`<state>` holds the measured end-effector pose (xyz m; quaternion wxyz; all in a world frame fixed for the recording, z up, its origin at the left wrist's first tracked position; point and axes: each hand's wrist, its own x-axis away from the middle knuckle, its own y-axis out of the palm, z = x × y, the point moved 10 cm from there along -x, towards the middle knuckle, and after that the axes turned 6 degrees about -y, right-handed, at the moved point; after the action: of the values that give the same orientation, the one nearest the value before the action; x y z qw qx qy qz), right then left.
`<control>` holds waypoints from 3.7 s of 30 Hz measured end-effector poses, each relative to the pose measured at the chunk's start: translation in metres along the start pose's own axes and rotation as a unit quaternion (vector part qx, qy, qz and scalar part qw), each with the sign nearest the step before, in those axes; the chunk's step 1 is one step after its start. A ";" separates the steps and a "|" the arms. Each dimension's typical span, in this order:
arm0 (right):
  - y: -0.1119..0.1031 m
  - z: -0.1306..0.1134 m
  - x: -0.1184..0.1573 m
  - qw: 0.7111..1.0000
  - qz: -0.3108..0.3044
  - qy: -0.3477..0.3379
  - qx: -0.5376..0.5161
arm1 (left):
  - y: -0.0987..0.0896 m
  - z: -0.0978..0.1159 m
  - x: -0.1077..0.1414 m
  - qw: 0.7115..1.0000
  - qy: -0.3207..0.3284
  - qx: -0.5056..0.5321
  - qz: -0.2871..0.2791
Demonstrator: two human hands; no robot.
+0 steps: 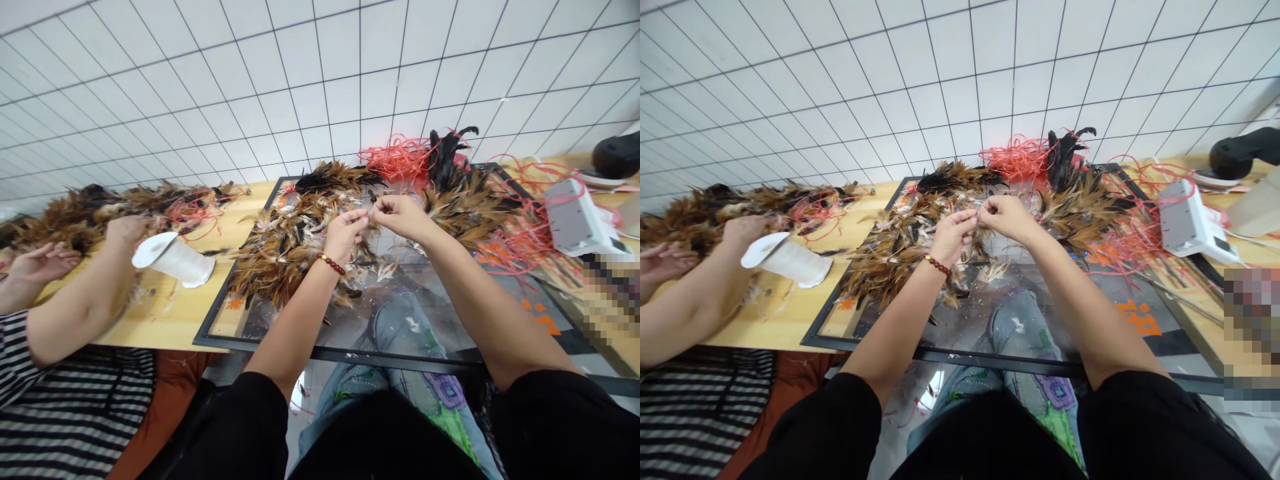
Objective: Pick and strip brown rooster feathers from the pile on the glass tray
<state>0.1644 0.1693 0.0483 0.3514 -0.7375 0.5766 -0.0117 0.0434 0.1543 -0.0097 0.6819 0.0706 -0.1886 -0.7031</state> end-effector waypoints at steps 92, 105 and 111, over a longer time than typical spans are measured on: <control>0.009 -0.052 0.019 0.936 0.028 -0.280 0.212 | 0.016 -0.029 0.006 0.981 -0.111 0.144 -0.071; 0.027 0.018 0.027 0.984 0.058 0.070 -0.153 | -0.008 -0.025 -0.001 0.996 -0.020 0.053 0.068; -0.044 0.051 0.057 0.963 0.224 0.092 -0.119 | 0.012 -0.018 0.003 0.999 0.022 -0.022 0.005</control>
<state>0.2417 0.1499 0.0113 0.2002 -0.6221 0.7538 0.0686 0.0611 0.1479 -0.0214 0.6911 0.0702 -0.1579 -0.7018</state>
